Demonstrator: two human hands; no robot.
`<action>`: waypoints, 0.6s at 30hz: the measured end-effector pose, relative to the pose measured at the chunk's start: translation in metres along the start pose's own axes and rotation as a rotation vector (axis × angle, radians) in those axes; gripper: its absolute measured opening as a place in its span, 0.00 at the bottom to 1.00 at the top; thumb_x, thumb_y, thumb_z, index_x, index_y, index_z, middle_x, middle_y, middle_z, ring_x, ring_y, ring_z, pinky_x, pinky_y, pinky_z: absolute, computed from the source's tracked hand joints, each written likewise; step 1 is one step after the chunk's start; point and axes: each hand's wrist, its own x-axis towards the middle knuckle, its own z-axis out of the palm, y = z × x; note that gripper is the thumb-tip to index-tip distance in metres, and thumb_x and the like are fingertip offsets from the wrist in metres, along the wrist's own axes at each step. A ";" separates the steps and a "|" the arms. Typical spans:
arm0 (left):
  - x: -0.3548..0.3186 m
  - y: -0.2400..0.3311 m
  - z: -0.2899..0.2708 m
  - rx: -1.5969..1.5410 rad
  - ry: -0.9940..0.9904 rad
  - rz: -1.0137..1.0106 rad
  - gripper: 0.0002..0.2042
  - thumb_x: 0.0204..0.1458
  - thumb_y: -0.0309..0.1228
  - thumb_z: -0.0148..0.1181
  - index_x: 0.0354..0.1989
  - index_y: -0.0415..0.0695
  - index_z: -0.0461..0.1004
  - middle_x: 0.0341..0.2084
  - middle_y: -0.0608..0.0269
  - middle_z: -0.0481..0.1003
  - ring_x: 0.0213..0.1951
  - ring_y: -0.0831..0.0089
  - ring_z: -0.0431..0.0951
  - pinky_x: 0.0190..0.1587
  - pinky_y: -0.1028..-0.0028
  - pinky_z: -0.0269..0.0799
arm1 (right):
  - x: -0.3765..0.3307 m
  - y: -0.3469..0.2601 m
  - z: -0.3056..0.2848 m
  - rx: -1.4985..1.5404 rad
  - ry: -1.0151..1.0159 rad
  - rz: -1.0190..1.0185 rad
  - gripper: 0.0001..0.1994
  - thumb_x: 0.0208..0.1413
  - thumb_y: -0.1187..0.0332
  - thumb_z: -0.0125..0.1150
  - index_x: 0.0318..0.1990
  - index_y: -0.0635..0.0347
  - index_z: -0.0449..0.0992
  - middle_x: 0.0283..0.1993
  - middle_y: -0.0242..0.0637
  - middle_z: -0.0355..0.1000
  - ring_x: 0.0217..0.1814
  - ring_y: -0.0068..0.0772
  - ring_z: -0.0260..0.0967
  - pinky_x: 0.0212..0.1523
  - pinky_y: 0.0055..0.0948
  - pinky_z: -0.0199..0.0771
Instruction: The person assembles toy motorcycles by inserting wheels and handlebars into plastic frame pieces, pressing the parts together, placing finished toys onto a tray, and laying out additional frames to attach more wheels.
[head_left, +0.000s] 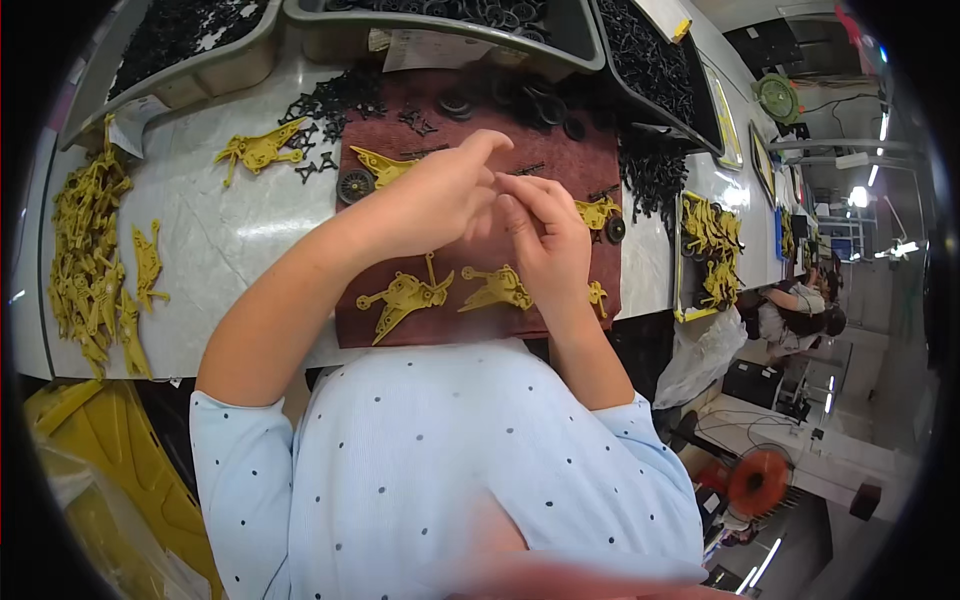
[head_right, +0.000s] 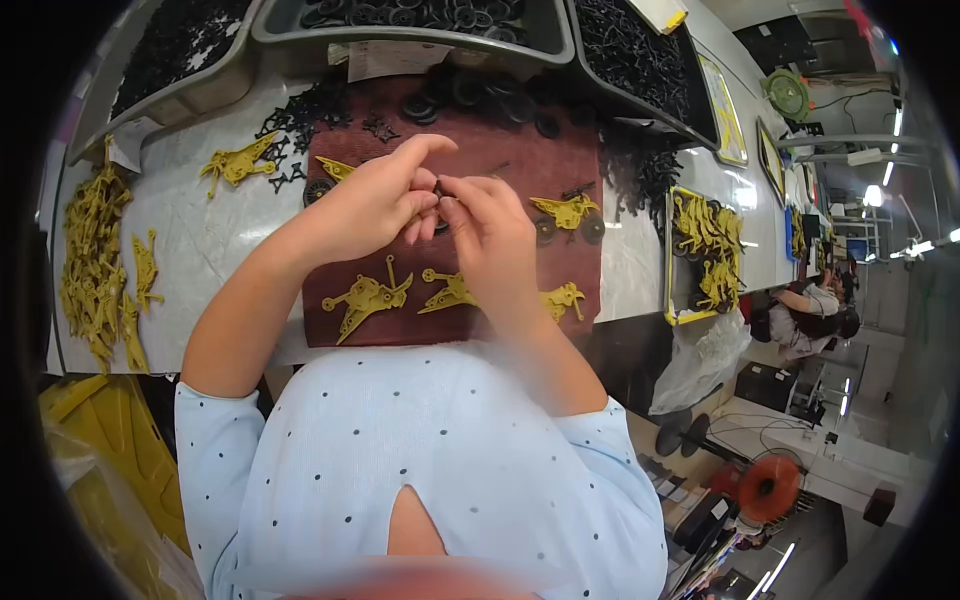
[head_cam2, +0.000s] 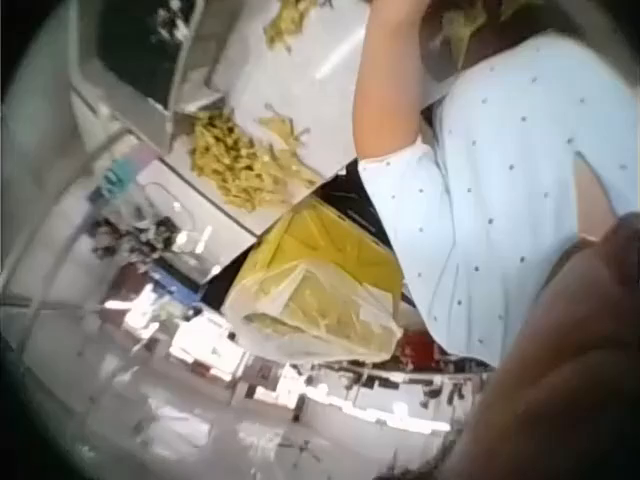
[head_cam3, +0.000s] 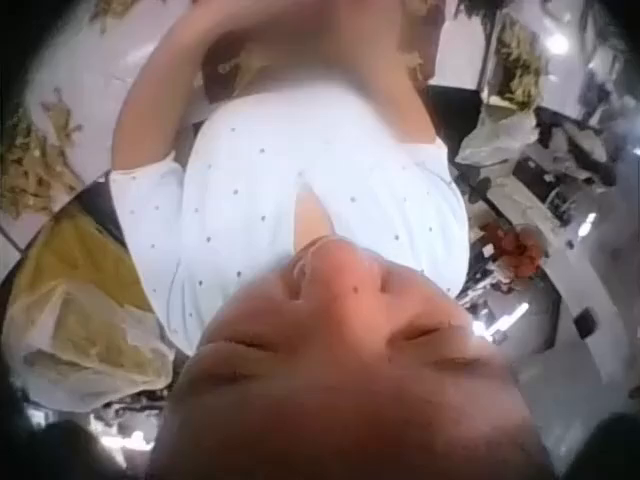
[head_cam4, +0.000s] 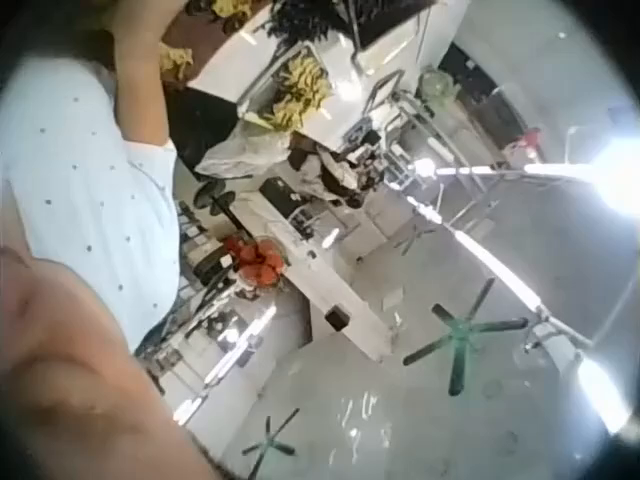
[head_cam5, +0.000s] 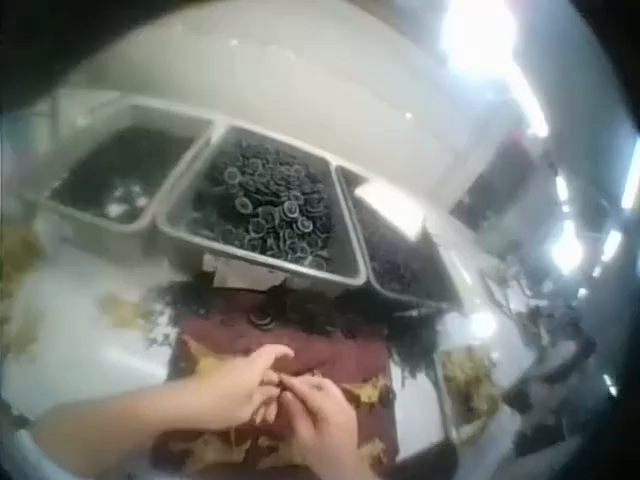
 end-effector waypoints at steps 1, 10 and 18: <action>-0.004 0.001 -0.002 -0.129 0.045 -0.041 0.24 0.60 0.19 0.47 0.65 0.39 0.52 0.33 0.55 0.75 0.30 0.75 0.77 0.32 0.77 0.74 | 0.001 -0.002 0.003 0.009 -0.004 -0.011 0.11 0.56 0.76 0.59 0.47 0.61 0.78 0.41 0.41 0.75 0.41 0.36 0.74 0.42 0.27 0.75; -0.039 -0.011 -0.022 -0.499 0.270 -0.004 0.12 0.58 0.21 0.52 0.50 0.32 0.67 0.28 0.56 0.77 0.25 0.78 0.76 0.28 0.79 0.73 | 0.006 -0.021 0.021 0.525 -0.125 0.342 0.08 0.57 0.77 0.59 0.44 0.67 0.74 0.40 0.36 0.74 0.37 0.23 0.73 0.39 0.21 0.74; -0.048 -0.021 -0.026 -0.542 0.302 -0.011 0.07 0.57 0.25 0.56 0.38 0.33 0.73 0.25 0.61 0.77 0.24 0.80 0.74 0.28 0.80 0.71 | 0.007 -0.027 0.041 0.523 -0.159 0.244 0.11 0.57 0.77 0.59 0.48 0.68 0.72 0.39 0.36 0.75 0.39 0.23 0.74 0.40 0.20 0.76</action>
